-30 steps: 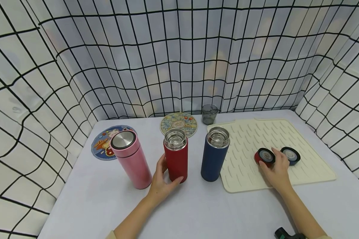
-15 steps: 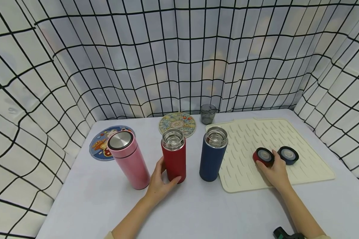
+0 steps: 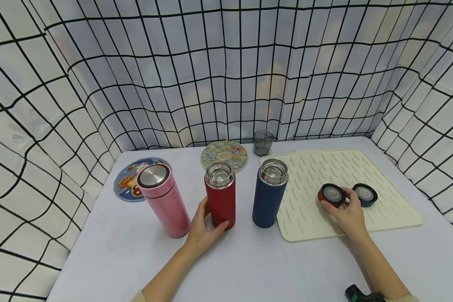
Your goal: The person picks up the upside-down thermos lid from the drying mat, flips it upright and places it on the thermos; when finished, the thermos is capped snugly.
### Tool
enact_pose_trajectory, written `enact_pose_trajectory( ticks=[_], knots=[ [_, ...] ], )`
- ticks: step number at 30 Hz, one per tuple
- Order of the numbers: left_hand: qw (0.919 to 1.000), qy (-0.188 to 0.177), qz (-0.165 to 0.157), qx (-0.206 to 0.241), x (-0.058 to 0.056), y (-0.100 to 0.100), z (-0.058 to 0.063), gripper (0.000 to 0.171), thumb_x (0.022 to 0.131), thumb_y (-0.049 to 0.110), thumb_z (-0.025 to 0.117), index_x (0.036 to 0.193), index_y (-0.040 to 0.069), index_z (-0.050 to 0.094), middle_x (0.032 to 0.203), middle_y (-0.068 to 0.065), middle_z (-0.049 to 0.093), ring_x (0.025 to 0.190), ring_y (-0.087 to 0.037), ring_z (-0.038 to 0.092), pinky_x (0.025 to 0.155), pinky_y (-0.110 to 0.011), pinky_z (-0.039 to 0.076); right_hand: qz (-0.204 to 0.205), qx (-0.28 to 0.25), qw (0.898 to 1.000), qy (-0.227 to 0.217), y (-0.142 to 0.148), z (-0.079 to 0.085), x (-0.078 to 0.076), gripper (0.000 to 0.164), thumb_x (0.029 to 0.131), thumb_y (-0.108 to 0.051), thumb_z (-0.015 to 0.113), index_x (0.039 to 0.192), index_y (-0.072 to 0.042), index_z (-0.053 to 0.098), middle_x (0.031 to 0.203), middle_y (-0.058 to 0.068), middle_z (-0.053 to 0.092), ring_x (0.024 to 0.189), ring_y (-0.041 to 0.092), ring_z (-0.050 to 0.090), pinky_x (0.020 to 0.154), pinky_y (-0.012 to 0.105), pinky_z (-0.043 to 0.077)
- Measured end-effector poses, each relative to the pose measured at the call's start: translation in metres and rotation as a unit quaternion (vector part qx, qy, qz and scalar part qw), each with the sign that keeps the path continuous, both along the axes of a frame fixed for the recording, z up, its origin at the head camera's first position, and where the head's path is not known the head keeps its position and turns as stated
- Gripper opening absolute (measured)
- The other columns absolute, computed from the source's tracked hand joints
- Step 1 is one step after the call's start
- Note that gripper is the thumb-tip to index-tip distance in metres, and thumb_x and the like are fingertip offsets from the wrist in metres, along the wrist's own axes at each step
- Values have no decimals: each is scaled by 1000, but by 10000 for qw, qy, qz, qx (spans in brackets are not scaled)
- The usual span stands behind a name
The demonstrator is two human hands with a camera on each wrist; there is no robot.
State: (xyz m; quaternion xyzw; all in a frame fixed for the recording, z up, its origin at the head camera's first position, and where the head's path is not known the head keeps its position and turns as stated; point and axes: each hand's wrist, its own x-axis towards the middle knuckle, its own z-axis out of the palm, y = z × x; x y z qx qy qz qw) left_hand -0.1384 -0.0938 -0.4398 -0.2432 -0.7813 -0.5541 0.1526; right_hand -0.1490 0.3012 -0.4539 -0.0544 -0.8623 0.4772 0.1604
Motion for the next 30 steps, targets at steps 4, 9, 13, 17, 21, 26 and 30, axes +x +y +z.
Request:
enact_pose_trajectory(
  ticks=[4, 9, 13, 17, 21, 26, 30],
  knots=[
    [10000, 64, 9, 14, -1, 0, 0, 77, 72, -3, 74, 134, -6, 29, 123, -19, 49, 110, -30, 50, 92, -49, 41, -71, -202, 9991, 362, -9, 12, 3, 71, 77, -14, 74, 130, 2, 29, 124, 11, 39, 108, 11, 39, 85, 22, 33],
    [9999, 117, -5, 62, -2, 0, -2, 76, 71, -3, 75, 133, -7, 30, 123, -20, 50, 109, -32, 51, 91, -50, 42, 115, -551, 9943, 907, -20, 23, 7, 71, 72, 0, 75, 125, -1, 27, 115, 0, 41, 104, 4, 40, 95, 25, 30],
    [9999, 94, 7, 72, -1, 0, -2, 76, 71, -3, 75, 133, -7, 30, 122, -21, 50, 109, -33, 51, 91, -51, 41, 941, -1238, 9712, 1803, -31, 37, 11, 75, 65, 22, 68, 125, 1, 28, 114, 3, 43, 104, 9, 45, 90, 14, 34],
    [9999, 103, 17, -17, -1, -1, 0, 76, 72, -3, 74, 133, -7, 30, 122, -19, 50, 109, -32, 51, 91, -49, 42, 1861, -1920, 9312, 2476, -43, 58, 16, 79, 60, 32, 61, 127, 6, 29, 119, 11, 41, 109, 16, 46, 86, 15, 42],
    [9999, 161, 19, -56, -1, -2, 0, 76, 73, -3, 74, 133, -6, 29, 122, -19, 49, 109, -30, 51, 91, -48, 42, 2307, -2248, 9100, 2612, -55, 78, 23, 79, 60, 34, 58, 129, 5, 30, 123, 13, 39, 111, 19, 46, 85, 19, 45],
    [9996, 265, 24, -5, -6, -3, -11, 77, 72, -2, 75, 135, -3, 30, 123, -17, 50, 109, -29, 51, 91, -47, 43, 2738, -2552, 8820, 2862, -70, 94, 31, 79, 59, 35, 56, 130, 12, 29, 123, 18, 40, 110, 24, 47, 83, 23, 48],
    [10000, 73, 11, 43, -13, -5, -27, 80, 74, 5, 76, 138, 6, 29, 127, -10, 49, 113, -24, 49, 93, -43, 42, 2965, -2592, 8672, 3047, -81, 101, 36, 76, 60, 33, 58, 129, 14, 31, 122, 18, 42, 109, 25, 47, 78, 25, 51]
  ],
)
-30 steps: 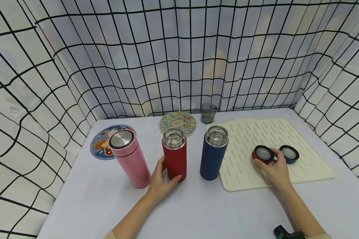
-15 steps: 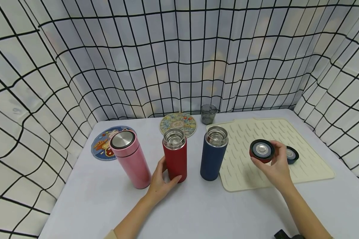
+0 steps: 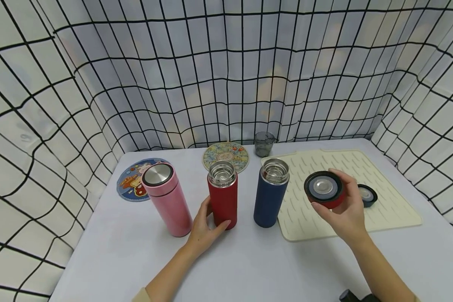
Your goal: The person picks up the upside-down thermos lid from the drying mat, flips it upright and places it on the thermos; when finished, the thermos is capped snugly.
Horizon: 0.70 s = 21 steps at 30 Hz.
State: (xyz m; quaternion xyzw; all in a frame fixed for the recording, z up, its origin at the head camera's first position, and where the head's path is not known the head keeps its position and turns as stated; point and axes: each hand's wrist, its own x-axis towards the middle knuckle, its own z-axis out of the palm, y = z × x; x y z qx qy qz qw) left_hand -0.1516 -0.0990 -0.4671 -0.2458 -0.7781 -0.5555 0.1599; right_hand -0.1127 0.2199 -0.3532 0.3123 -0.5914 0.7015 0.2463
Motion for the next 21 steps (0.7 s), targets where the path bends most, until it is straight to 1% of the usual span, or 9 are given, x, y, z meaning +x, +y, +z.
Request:
enact_pose_trajectory(
  ticks=[1, 4, 8, 12, 14, 18, 21],
  knots=[
    [10000, -72, -10, 24, -2, 0, -3, 80, 74, 7, 76, 139, 9, 28, 128, -8, 48, 114, -23, 49, 94, -42, 41, 12, 24, 10000, 22, -3, 1, 1, 76, 61, 32, 58, 129, 14, 32, 122, 17, 44, 108, 24, 48, 77, 25, 51],
    [9999, -138, -31, 51, -3, -1, -7, 80, 76, 11, 75, 139, 13, 28, 128, -4, 48, 115, -21, 47, 95, -40, 41, 67, 119, 9999, 59, -10, 5, 3, 74, 63, 29, 59, 130, 13, 33, 122, 16, 46, 108, 24, 48, 76, 26, 52],
    [9999, -101, -51, 107, -3, -1, -7, 79, 76, 12, 75, 139, 14, 29, 127, -4, 49, 115, -21, 47, 94, -42, 42, 235, 280, 9991, 200, -21, 10, 3, 71, 68, 20, 65, 131, 13, 33, 122, 16, 47, 108, 24, 48, 75, 26, 52],
    [9999, -148, -6, 37, -3, -1, -5, 79, 75, 9, 75, 139, 11, 28, 126, -6, 49, 115, -21, 47, 94, -41, 42, 482, 476, 9969, 400, -34, 15, 0, 69, 72, 8, 70, 130, 14, 33, 122, 18, 47, 108, 26, 48, 76, 27, 52],
    [9998, -178, 30, 5, -1, -1, -2, 79, 75, 7, 75, 139, 8, 28, 126, -9, 49, 115, -23, 47, 94, -43, 41, 563, 547, 9958, 470, -41, 17, -2, 70, 73, 4, 71, 130, 13, 32, 121, 17, 47, 108, 26, 48, 77, 27, 52],
    [9999, -99, 58, -23, 8, 1, 14, 74, 75, 2, 73, 136, 0, 31, 124, -15, 50, 112, -29, 48, 91, -47, 42, 548, 664, 9948, 545, -56, 20, -5, 74, 73, -5, 75, 130, 13, 31, 122, 18, 45, 110, 25, 46, 80, 26, 50],
    [10000, 13, 24, -62, 14, 1, 26, 68, 76, -1, 70, 133, -5, 32, 121, -18, 51, 111, -31, 49, 90, -48, 43, 506, 779, 9946, 471, -68, 22, -7, 76, 73, -9, 77, 128, 12, 29, 123, 20, 44, 112, 26, 45, 82, 27, 50]
  ],
)
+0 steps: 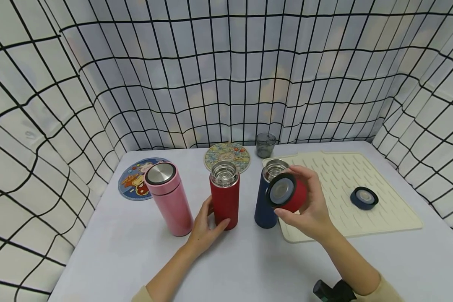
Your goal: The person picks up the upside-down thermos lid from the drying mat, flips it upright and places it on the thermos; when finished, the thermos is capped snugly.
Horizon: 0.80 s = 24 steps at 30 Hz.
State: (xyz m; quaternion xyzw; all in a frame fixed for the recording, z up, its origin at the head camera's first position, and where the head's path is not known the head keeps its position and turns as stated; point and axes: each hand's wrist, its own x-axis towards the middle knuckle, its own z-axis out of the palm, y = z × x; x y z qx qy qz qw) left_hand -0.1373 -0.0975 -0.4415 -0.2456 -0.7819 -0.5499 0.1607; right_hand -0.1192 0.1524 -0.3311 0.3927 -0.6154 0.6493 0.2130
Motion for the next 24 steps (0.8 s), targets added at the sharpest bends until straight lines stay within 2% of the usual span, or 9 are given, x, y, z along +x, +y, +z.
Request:
enact_pose_trajectory(
  ticks=[5, 10, 18, 20, 24],
  knots=[
    [9999, -34, -116, -23, 2, -1, 3, 62, 80, -2, 64, 132, -5, 31, 123, -18, 49, 113, -29, 47, 92, -46, 42, -60, 359, 9993, -73, -21, 3, -2, 75, 67, 1, 79, 122, 12, 30, 124, 26, 42, 115, 29, 43, 83, 31, 50],
    [9996, -79, -276, 23, 1, -2, 1, 59, 85, -1, 58, 136, -2, 28, 128, -17, 46, 117, -28, 44, 95, -47, 40, -369, 941, 9947, 193, -36, 10, -7, 78, 59, 15, 77, 125, 8, 37, 123, 22, 43, 112, 28, 44, 83, 30, 50],
    [9991, -114, -410, 86, 1, -4, 1, 52, 90, -3, 49, 137, -3, 27, 130, -17, 44, 117, -27, 44, 97, -43, 38, -474, 1320, 9900, 162, -53, 16, -23, 82, 68, 10, 74, 139, -2, 33, 133, 8, 40, 117, 26, 42, 93, 34, 43],
    [9992, -80, -393, 66, 1, -5, 1, 51, 90, -4, 48, 137, -4, 27, 129, -17, 44, 116, -28, 45, 97, -42, 38, -500, 1307, 9897, 309, -58, 17, -27, 82, 69, 8, 74, 140, -1, 33, 133, 9, 41, 114, 25, 44, 90, 30, 45],
    [9993, -91, -352, 62, 1, -5, 2, 50, 90, -4, 46, 136, -4, 28, 128, -18, 45, 115, -30, 45, 96, -46, 39, -813, 1286, 9861, 662, -67, 19, -36, 77, 69, 4, 75, 136, 2, 37, 130, 12, 44, 105, 23, 46, 78, 25, 47]
  ],
)
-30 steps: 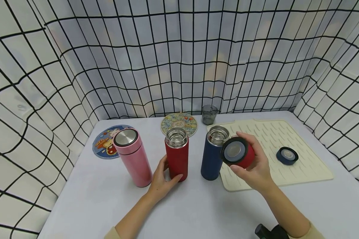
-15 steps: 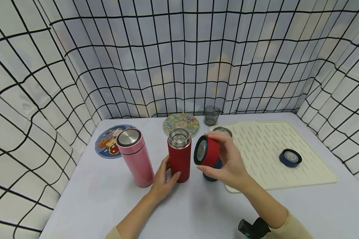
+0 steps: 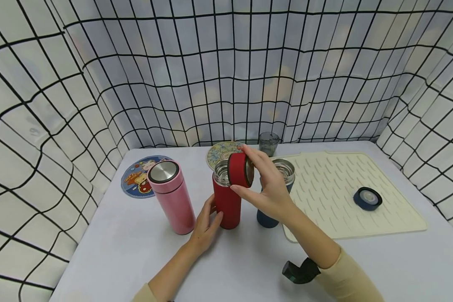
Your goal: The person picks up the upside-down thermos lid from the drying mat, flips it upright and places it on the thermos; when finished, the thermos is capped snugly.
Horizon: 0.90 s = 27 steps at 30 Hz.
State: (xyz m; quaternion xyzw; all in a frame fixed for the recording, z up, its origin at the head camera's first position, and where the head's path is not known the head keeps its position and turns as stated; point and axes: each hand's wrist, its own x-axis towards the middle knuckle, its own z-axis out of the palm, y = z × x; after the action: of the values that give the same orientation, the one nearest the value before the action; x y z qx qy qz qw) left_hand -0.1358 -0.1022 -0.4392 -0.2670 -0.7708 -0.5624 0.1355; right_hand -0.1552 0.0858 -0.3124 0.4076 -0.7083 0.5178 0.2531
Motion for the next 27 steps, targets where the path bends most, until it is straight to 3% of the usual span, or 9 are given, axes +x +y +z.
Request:
enact_pose_trajectory(
  ticks=[8, 13, 20, 27],
  knots=[
    [9998, 163, 59, 11, 0, 0, -1, 49, 88, -6, 46, 135, -6, 30, 126, -20, 47, 113, -33, 46, 93, -47, 41, -401, 51, 9986, 353, -17, -3, -16, 67, 69, -5, 77, 128, 0, 47, 125, 10, 50, 113, 22, 46, 89, 33, 44],
    [9999, 120, 36, -13, 0, -1, -2, 49, 88, -6, 46, 134, -6, 30, 127, -20, 46, 114, -32, 46, 94, -47, 40, -434, -34, 9991, 2, -25, -4, -17, 63, 69, -3, 78, 125, -1, 48, 121, 11, 51, 112, 21, 46, 86, 34, 46],
    [10000, 36, 3, 38, 0, 0, -1, 50, 88, -5, 46, 135, -4, 30, 129, -19, 45, 115, -32, 45, 94, -50, 40, -304, -179, 9986, -384, -32, 12, -2, 57, 70, 6, 73, 120, 8, 45, 118, 20, 47, 108, 28, 46, 84, 35, 49],
    [9999, -95, 35, 94, 0, 0, 0, 50, 88, -3, 47, 136, -4, 30, 129, -19, 45, 116, -31, 45, 94, -52, 38, 31, -271, 9966, -775, -30, -12, -22, 60, 76, -3, 71, 129, -1, 43, 125, 11, 46, 111, 22, 47, 87, 33, 47]
  ],
)
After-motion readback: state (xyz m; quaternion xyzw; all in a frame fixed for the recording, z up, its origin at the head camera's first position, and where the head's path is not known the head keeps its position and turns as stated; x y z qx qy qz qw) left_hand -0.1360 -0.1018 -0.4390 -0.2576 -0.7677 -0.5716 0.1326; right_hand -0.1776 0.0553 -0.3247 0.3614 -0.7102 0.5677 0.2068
